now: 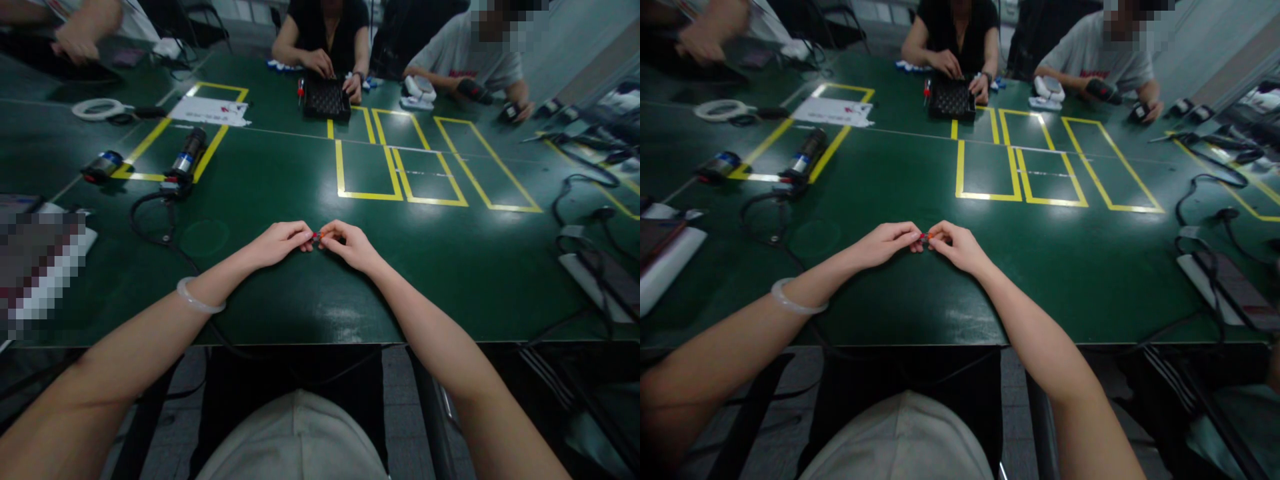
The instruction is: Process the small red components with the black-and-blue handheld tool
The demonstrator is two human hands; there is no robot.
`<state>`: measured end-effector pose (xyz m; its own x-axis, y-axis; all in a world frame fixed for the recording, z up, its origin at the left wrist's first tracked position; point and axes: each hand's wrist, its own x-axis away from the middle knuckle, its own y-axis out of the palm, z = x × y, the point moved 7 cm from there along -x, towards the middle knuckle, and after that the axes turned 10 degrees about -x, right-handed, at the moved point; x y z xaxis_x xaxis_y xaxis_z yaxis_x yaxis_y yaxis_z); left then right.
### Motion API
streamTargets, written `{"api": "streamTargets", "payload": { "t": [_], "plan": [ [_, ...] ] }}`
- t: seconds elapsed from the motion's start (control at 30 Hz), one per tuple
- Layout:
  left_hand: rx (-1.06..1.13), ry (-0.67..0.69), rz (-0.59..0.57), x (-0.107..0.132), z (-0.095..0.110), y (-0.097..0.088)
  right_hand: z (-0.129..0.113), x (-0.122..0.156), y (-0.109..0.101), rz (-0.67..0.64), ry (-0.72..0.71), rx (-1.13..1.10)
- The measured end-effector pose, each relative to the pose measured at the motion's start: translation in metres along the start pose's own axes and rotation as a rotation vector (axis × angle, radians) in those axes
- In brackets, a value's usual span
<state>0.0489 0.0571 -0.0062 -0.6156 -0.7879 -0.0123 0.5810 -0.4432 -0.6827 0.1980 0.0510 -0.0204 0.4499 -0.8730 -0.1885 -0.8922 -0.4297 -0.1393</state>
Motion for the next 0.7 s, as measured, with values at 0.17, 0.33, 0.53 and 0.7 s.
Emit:
{"api": "streamTargets", "payload": {
  "t": [0.17,0.33,0.53,0.7],
  "plan": [
    [-0.009,0.002,-0.002,0.0007,0.0028,-0.0013,0.0001,0.0002,-0.0005,0.001,0.019,0.008],
    [-0.02,0.004,-0.008,0.001,0.005,-0.002,-0.0008,0.0005,-0.0009,0.004,0.022,-0.012],
    [-0.018,0.014,-0.012,0.0005,0.0044,-0.0012,0.0023,-0.0002,-0.002,0.012,0.044,-0.036],
    [-0.014,0.028,-0.015,0.0004,0.0037,-0.0006,0.006,-0.0002,-0.0024,0.015,0.047,-0.059]
  ]
}}
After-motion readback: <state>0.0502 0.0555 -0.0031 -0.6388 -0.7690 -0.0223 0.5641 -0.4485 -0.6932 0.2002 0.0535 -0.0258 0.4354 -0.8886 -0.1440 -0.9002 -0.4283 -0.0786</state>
